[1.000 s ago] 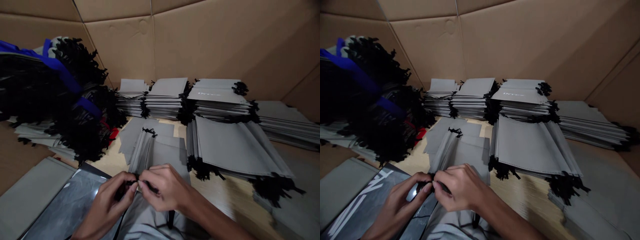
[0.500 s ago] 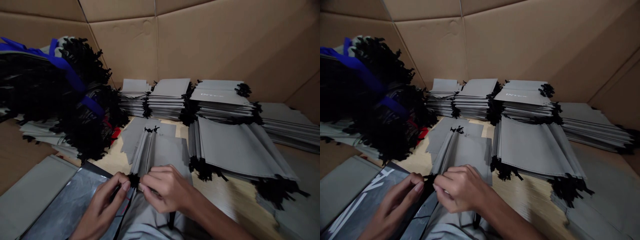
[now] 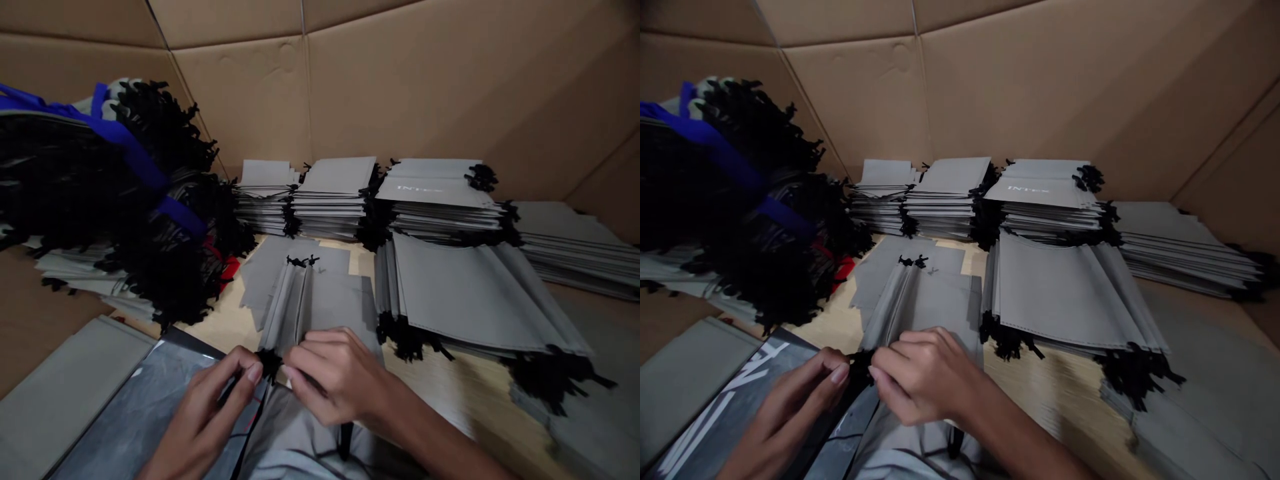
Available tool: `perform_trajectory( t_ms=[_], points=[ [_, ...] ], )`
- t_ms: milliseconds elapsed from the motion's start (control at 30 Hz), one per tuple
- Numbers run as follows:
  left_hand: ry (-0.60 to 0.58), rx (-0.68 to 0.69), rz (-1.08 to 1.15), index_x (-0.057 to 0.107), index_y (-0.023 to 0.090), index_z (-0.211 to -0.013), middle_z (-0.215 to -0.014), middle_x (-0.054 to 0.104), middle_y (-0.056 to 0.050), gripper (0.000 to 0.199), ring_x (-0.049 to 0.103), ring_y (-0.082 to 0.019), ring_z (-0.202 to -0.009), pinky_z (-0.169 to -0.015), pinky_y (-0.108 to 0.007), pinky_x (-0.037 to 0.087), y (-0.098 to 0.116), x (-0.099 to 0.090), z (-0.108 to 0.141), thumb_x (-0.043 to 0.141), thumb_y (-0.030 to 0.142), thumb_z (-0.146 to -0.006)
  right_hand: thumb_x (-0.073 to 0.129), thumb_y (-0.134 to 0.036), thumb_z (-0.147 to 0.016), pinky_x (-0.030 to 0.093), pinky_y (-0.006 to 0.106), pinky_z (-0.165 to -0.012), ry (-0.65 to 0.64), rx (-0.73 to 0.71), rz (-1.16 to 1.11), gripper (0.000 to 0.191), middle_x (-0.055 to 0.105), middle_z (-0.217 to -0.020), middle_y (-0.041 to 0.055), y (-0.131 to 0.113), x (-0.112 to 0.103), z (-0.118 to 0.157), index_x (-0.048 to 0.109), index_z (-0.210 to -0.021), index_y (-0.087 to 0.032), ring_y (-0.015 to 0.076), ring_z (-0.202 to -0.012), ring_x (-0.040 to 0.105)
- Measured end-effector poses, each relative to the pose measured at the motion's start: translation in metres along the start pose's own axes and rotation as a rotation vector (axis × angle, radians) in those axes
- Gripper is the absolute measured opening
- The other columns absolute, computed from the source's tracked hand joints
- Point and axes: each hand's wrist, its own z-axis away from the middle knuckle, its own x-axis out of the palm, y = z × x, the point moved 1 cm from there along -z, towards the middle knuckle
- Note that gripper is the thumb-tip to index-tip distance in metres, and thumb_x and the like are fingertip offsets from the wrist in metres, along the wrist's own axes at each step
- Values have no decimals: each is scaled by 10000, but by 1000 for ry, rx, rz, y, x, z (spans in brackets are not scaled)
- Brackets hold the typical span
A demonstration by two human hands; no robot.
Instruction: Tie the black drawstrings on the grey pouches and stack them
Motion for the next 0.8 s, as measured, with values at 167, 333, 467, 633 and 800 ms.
perform_trajectory(
  t_ms=[167, 333, 467, 633, 800],
  points=[
    [100, 145, -180, 605, 252, -726, -614, 623, 67, 371, 591, -119, -519, -522, -196, 462, 3, -9, -1, 560, 352, -1080, 553, -216, -964, 287, 346, -544, 36, -22, 61, 201, 526, -584, -50, 1, 1, 1, 579, -766, -233, 141, -555, 460],
    [232, 128, -310, 684, 253, -685, -553, 644, 74, 419, 613, -112, -487, -566, -197, 494, -6, -31, -5, 610, 434, -1055, 554, -166, -885, 246, 337, -523, 137, -59, 148, 197, 475, -557, -54, 10, -5, -3, 527, -703, -238, 139, -529, 371],
    [254, 37, -324, 751, 267, -733, -591, 711, 71, 439, 685, -130, -540, -553, -184, 517, -6, -37, -12, 621, 562, -1032, 562, -171, -899, 261, 314, -559, 105, 85, -15, 162, 498, -622, -46, 21, -5, -4, 564, -747, -228, 134, -566, 372],
    [114, 44, -232, 855, 306, -1106, -1097, 896, 6, 360, 843, -238, -1014, -768, -226, 631, -11, -22, -28, 658, 591, -1010, 547, -230, -1011, 351, 254, -608, 40, 252, -202, 134, 576, -750, -33, 31, -2, -4, 645, -922, -216, 121, -631, 487],
    [55, 123, -297, 852, 269, -1104, -1072, 886, -47, 391, 836, -251, -944, -841, -297, 617, -13, -8, -40, 597, 560, -1054, 571, -231, -1048, 387, 236, -633, 3, 300, -262, 114, 649, -822, -24, 34, -5, -5, 666, -987, -216, 121, -676, 534]
  ],
)
